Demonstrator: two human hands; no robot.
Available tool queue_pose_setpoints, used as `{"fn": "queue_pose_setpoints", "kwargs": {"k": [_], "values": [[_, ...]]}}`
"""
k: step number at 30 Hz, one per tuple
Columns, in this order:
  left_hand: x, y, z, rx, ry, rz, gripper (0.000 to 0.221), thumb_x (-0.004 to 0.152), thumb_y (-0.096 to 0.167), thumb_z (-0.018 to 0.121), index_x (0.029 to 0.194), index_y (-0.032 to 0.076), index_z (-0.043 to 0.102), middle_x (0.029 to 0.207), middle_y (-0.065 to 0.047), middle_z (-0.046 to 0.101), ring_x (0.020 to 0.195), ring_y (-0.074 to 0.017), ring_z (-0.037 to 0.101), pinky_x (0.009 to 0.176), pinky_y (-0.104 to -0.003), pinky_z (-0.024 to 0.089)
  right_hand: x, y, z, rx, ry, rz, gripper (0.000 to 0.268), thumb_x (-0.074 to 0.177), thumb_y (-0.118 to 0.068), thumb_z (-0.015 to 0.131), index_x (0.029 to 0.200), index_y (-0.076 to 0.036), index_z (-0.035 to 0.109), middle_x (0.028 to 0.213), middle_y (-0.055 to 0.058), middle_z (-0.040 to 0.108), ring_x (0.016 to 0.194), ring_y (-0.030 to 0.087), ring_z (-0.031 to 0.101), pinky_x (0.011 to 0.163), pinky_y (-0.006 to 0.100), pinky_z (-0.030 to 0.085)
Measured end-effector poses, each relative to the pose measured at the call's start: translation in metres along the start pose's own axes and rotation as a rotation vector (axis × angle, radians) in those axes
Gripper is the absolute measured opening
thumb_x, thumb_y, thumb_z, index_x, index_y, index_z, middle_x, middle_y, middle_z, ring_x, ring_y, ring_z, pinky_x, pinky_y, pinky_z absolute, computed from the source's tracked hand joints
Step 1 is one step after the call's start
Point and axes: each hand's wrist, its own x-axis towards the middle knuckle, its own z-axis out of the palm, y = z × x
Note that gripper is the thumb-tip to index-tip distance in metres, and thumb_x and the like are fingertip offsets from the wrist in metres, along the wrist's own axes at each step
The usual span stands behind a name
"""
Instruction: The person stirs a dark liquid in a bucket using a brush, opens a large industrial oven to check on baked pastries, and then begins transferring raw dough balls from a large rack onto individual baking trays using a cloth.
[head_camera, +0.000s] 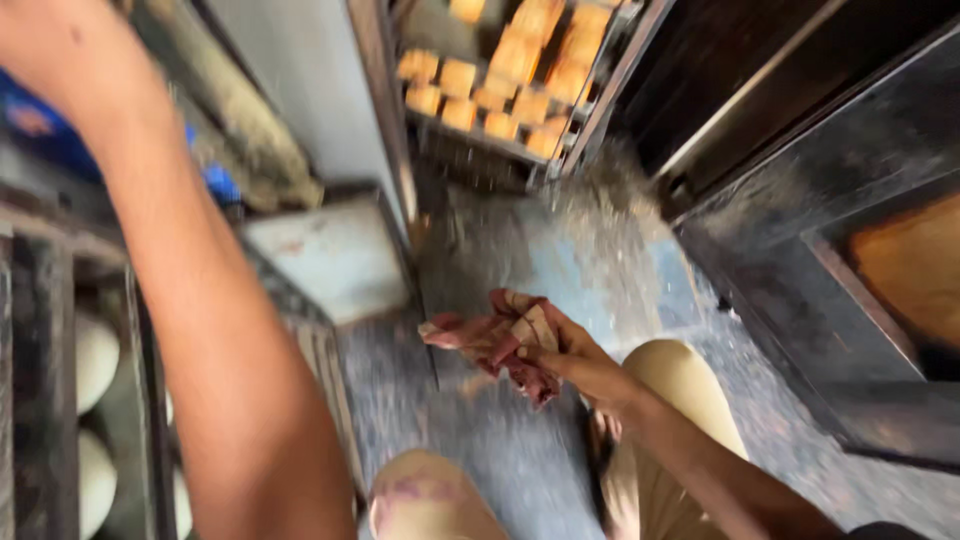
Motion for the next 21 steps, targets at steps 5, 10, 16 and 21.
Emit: {"fn": "queue_pose_setpoints", "kwargs": {"k": [5,10,16,21], "values": [[0.029,0.039,0.018,-0.252,0.176,0.106,0.039,0.106,0.032,0.059,0.104,-0.005,0.071,0.092,-0.007,0.086,0.08,-0.0206,0.076,0.077,-0.037,0.061,0.019,0.022,-0.046,0.009,0.317,-0.122,0.052,0.094,-0.009,0.064,0.143,-0.005,0.047,0.111,0.006,0.067,0.092,0.015,0.068,0.076,0.032,0.058],[0.039,0.092,0.016,-0.314,0.127,-0.158,0.056,0.103,0.04,0.058,0.084,-0.012,0.06,0.069,-0.012,0.063,0.061,-0.0246,0.056,0.06,-0.047,0.047,0.001,-0.011,-0.081,0.189,0.471,-0.262,0.044,0.094,-0.01,0.056,0.138,-0.008,0.052,0.112,0.011,0.071,0.088,0.024,0.069,0.066,0.039,0.058],[0.031,0.134,0.001,-0.09,0.204,0.032,0.055,0.108,0.041,0.055,0.087,-0.007,0.071,0.079,-0.019,0.071,0.07,-0.0318,0.063,0.07,-0.05,0.048,-0.01,-0.087,-0.09,0.152,0.572,-0.564,0.058,0.092,0.0,0.052,0.149,-0.011,0.048,0.127,0.008,0.065,0.111,0.02,0.065,0.093,0.037,0.055],[0.018,0.174,-0.009,0.065,0.216,0.089,0.057,0.108,0.043,0.061,0.085,-0.007,0.072,0.077,-0.026,0.068,0.069,-0.0408,0.066,0.063,-0.053,0.047,-0.008,-0.118,-0.086,0.195,0.603,-0.569,0.063,0.092,-0.002,0.048,0.152,-0.02,0.047,0.13,0.004,0.065,0.114,0.019,0.064,0.092,0.041,0.054]]}}
